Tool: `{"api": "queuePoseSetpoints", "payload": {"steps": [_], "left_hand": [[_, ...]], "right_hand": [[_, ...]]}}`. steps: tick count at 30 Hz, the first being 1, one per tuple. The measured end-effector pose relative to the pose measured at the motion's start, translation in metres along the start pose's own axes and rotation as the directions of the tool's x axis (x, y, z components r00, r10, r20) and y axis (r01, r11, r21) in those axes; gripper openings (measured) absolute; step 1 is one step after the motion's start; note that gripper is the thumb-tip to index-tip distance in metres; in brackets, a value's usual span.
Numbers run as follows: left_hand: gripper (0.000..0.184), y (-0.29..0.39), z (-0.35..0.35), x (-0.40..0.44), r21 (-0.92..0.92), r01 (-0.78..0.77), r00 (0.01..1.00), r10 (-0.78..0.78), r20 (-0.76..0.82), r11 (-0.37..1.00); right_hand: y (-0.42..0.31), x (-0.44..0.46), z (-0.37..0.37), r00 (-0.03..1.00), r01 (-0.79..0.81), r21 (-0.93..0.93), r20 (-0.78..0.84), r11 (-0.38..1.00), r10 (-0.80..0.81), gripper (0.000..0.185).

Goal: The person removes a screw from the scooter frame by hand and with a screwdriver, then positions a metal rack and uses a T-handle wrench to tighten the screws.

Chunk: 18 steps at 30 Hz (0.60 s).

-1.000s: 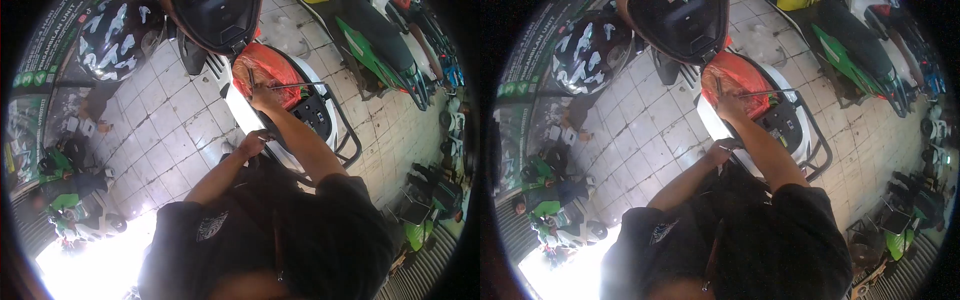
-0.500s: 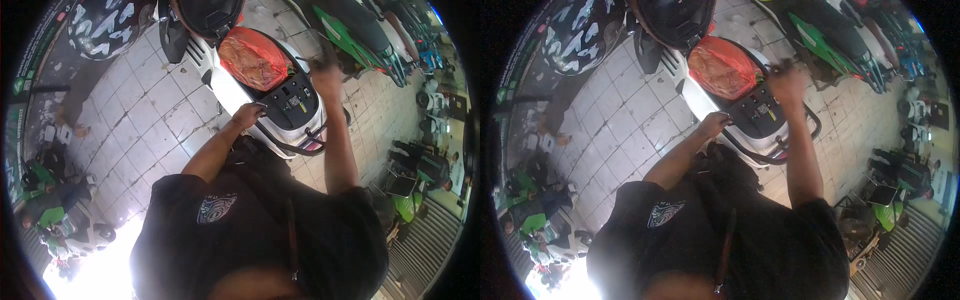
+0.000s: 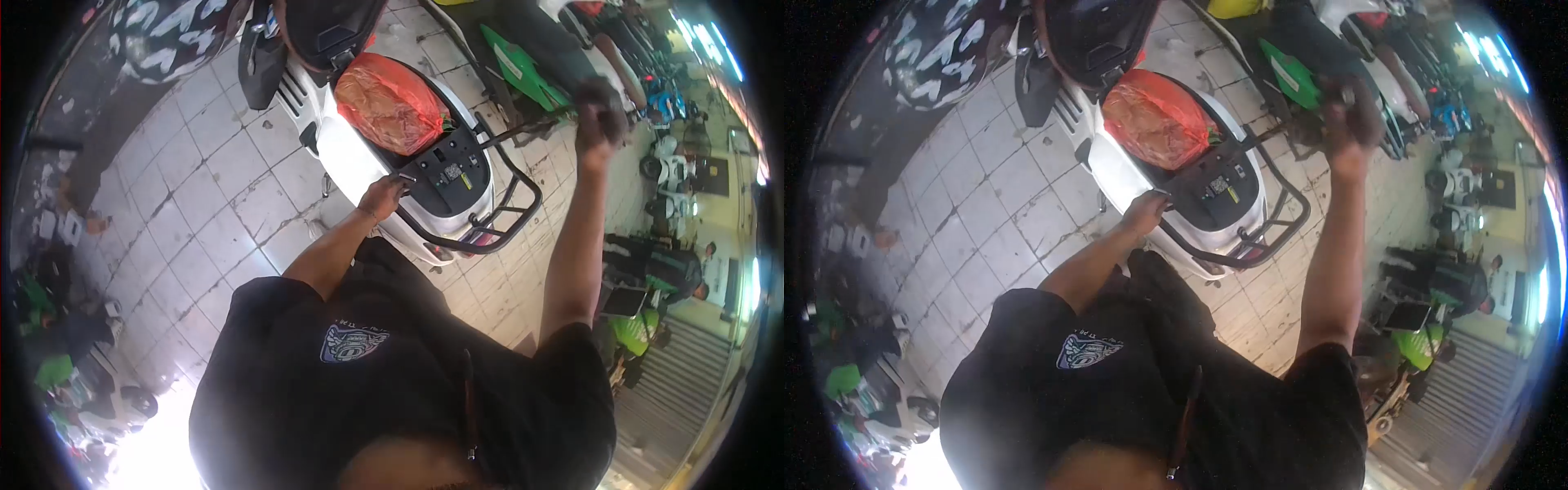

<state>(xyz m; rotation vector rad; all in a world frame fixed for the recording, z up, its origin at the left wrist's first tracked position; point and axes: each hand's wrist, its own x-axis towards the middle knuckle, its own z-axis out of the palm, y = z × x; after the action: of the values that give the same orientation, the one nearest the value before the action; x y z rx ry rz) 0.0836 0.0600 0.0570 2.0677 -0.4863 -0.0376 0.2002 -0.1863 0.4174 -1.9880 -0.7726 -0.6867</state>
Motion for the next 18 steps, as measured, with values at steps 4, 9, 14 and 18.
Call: {"api": "queuePoseSetpoints", "payload": {"steps": [4,9,14,18], "left_hand": [[0.025,-0.008,0.017,-0.007,0.049,-0.005,0.993,0.011,-0.12,0.999],[0.031,-0.004,0.029,-0.009,0.17,0.072,0.99,-0.05,-0.13,0.983],[0.035,0.009,0.032,-0.01,0.223,0.214,0.96,-0.162,-0.227,0.951],[0.027,0.021,0.026,-0.009,0.12,0.293,0.94,-0.263,-0.215,0.949]], "right_hand": [[0.041,0.07,0.092,0.939,-0.028,0.098,0.343,0.995,-0.007,0.023],[0.052,0.109,0.231,0.744,-0.414,0.475,0.668,0.777,-0.012,0.026],[0.037,0.104,0.324,0.55,-0.501,0.432,0.828,0.75,-0.11,0.02],[0.027,0.1,0.362,0.511,-0.344,0.567,0.782,0.749,-0.357,0.019]]}}
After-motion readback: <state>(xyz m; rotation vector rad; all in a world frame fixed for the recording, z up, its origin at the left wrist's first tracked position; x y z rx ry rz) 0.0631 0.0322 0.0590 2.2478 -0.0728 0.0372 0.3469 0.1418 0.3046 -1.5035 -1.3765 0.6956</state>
